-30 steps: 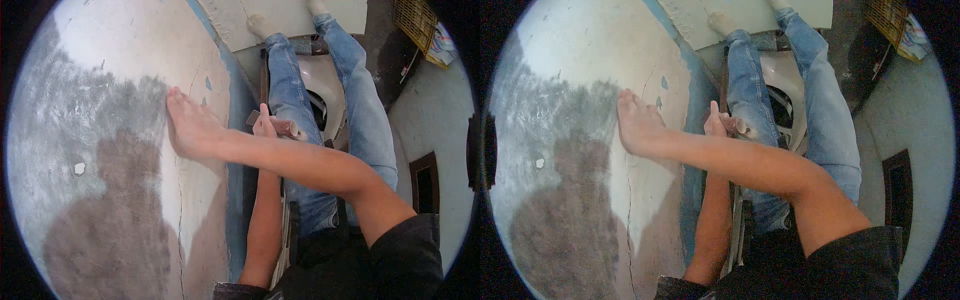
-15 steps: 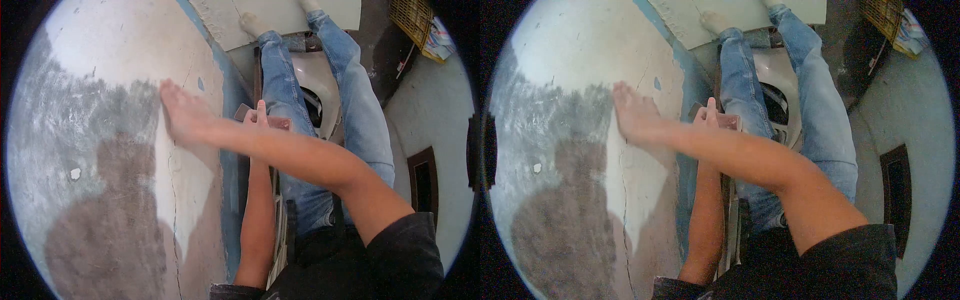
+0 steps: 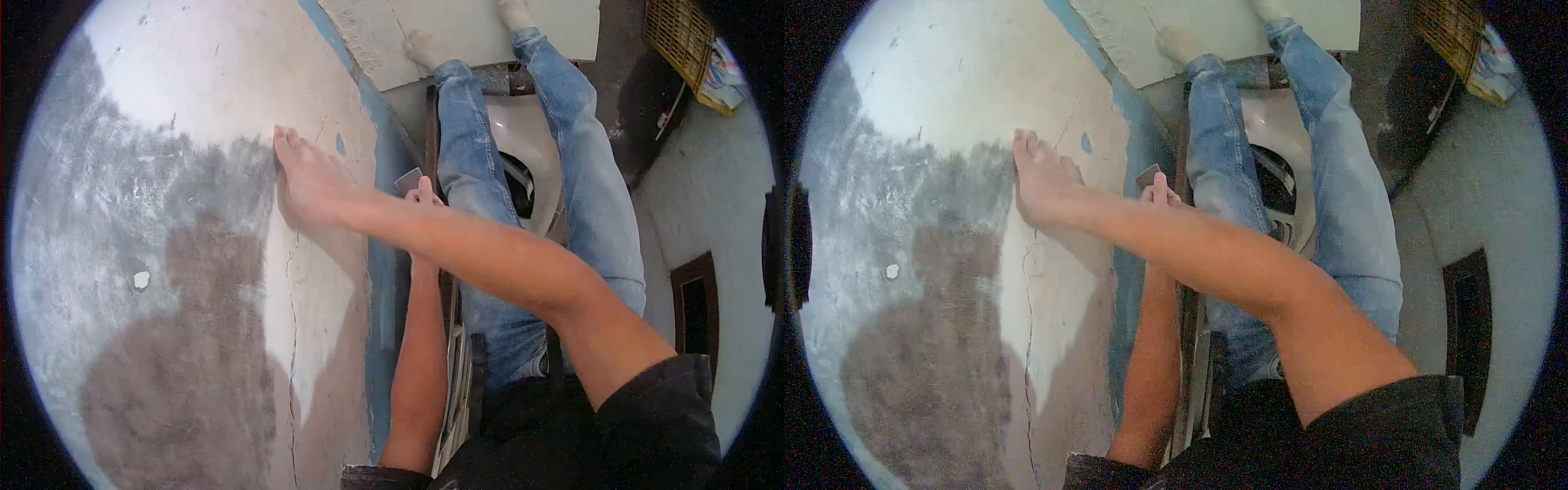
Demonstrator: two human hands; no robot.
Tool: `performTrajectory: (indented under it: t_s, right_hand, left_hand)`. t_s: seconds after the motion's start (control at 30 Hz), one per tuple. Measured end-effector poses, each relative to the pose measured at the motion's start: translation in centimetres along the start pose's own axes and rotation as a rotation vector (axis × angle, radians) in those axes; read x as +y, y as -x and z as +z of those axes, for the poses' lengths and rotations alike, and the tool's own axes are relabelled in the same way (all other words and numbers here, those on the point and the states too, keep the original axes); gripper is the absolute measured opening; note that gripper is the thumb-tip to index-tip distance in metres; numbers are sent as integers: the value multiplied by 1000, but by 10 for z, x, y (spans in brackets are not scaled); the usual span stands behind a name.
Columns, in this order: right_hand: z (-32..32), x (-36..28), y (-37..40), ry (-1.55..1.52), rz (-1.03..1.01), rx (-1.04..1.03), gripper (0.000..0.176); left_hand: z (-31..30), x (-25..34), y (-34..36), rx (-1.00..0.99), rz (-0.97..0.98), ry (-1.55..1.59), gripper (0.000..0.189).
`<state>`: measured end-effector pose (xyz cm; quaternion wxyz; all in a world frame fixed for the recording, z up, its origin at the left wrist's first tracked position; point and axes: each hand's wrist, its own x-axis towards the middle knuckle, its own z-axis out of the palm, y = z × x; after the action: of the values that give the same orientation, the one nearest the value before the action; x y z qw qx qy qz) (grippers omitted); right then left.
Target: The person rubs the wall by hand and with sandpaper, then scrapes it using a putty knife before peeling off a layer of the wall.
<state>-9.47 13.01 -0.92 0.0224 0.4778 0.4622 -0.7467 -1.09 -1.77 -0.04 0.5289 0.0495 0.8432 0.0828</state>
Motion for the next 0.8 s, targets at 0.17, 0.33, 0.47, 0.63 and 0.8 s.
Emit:
performTrajectory:
  t_s: [0.17,0.33,0.47,0.63,0.8]
  right_hand:
    - [3,-10,30,-7,-78,-74,76]
    - [-3,-2,-12,-29,99,-72,76]
    - [-15,-29,23,-16,54,-172,76]
    - [-14,-18,-1,-30,106,-86,76]
    - [-8,-33,18,-30,75,-61,73]
  left_hand:
    - [23,22,17,167,-290,158,59]
    - [46,18,26,436,-1,66,64]
    - [18,54,8,302,-302,-314,71]
    - [22,28,9,250,-178,-84,73]
    - [19,68,18,141,-251,-535,73]
